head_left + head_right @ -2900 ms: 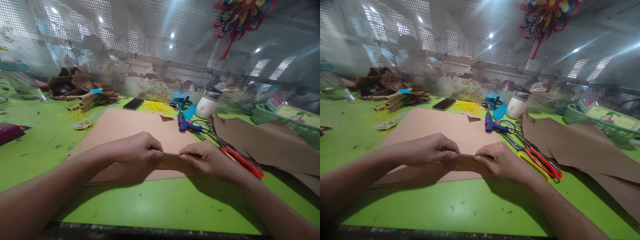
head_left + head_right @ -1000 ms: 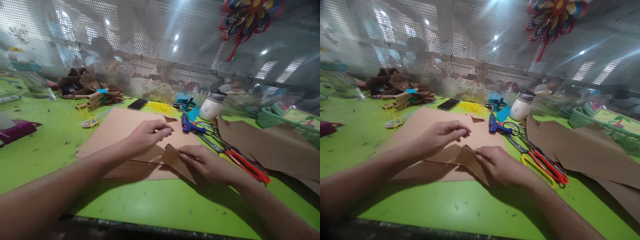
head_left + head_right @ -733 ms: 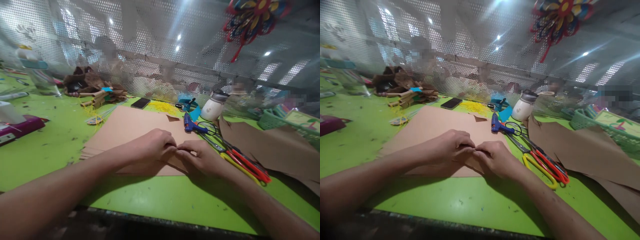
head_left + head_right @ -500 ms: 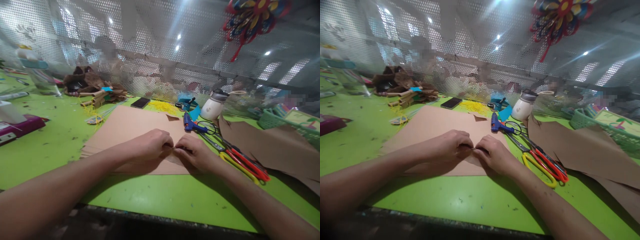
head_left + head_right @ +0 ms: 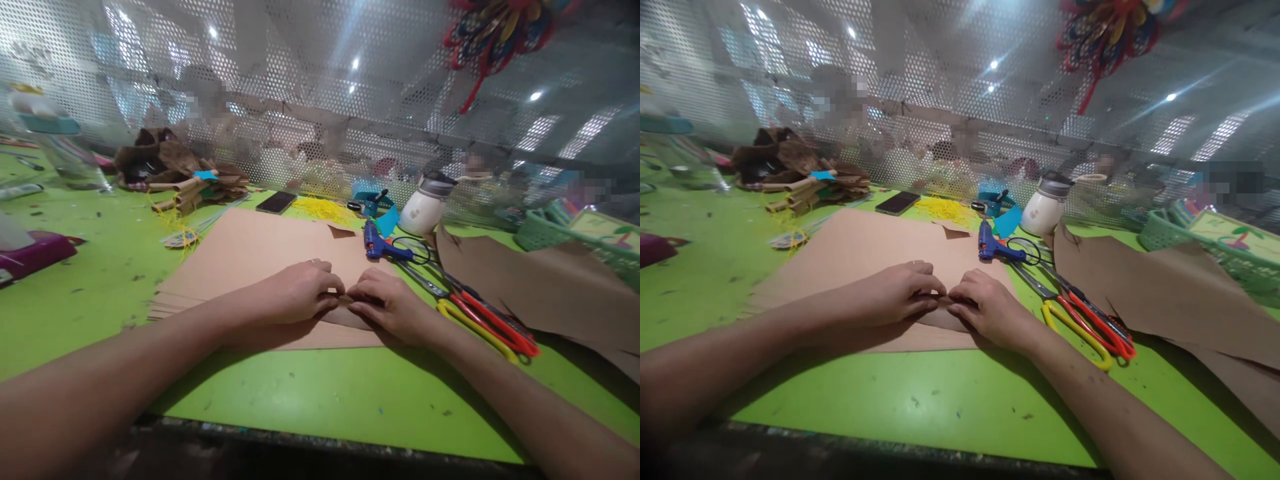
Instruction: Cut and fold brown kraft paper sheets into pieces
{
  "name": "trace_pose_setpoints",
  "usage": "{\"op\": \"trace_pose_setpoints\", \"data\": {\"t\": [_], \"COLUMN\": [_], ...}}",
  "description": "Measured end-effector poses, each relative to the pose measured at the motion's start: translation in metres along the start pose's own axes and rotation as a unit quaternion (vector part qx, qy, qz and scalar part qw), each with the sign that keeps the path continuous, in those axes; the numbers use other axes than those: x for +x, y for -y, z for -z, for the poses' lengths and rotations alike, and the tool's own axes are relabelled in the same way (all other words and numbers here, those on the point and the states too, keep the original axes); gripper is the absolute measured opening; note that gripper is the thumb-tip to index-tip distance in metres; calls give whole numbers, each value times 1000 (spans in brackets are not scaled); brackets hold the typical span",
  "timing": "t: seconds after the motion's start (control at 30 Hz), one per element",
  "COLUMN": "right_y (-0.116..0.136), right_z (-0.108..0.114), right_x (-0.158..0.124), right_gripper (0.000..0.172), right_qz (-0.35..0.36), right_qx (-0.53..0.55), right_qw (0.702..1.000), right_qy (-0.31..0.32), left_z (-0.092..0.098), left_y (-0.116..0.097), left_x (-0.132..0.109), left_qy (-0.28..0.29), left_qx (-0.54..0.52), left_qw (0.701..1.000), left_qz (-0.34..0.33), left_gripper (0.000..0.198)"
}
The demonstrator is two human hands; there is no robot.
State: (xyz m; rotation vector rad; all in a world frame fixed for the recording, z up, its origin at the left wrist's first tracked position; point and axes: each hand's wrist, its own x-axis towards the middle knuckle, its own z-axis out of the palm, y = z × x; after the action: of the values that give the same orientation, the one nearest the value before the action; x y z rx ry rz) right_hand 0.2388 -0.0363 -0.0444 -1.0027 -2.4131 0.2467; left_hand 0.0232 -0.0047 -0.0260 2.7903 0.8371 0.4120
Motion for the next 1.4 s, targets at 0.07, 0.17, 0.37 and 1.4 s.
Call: {"op": "trace_pose_setpoints", "data": {"t": [0.07, 0.17, 0.37, 1.4], "right_y": [0, 0, -2, -9], "right_z": [-1, -1, 1, 17], "right_x": [1, 1, 2, -7], "right_gripper": [11, 11, 12, 16], "right_qz": [1, -1, 3, 18], "right_qx": [10, 16, 17, 10], "right_qw": [1000, 1000, 1000, 999], "right_qy": [-7, -10, 2, 49], "left_z": [-1, -3, -6, -6], "left_y": [-3, -5, -3, 4], "left_x": [2, 4, 4, 0], "left_qy": [-4, -5, -34, -30], "left_qx": [-8, -12, -19, -29], "left_qw": [1000, 1000, 999, 999], "left_qz": [-5, 19, 6, -30], "left_gripper": [21, 16, 13, 19]}}
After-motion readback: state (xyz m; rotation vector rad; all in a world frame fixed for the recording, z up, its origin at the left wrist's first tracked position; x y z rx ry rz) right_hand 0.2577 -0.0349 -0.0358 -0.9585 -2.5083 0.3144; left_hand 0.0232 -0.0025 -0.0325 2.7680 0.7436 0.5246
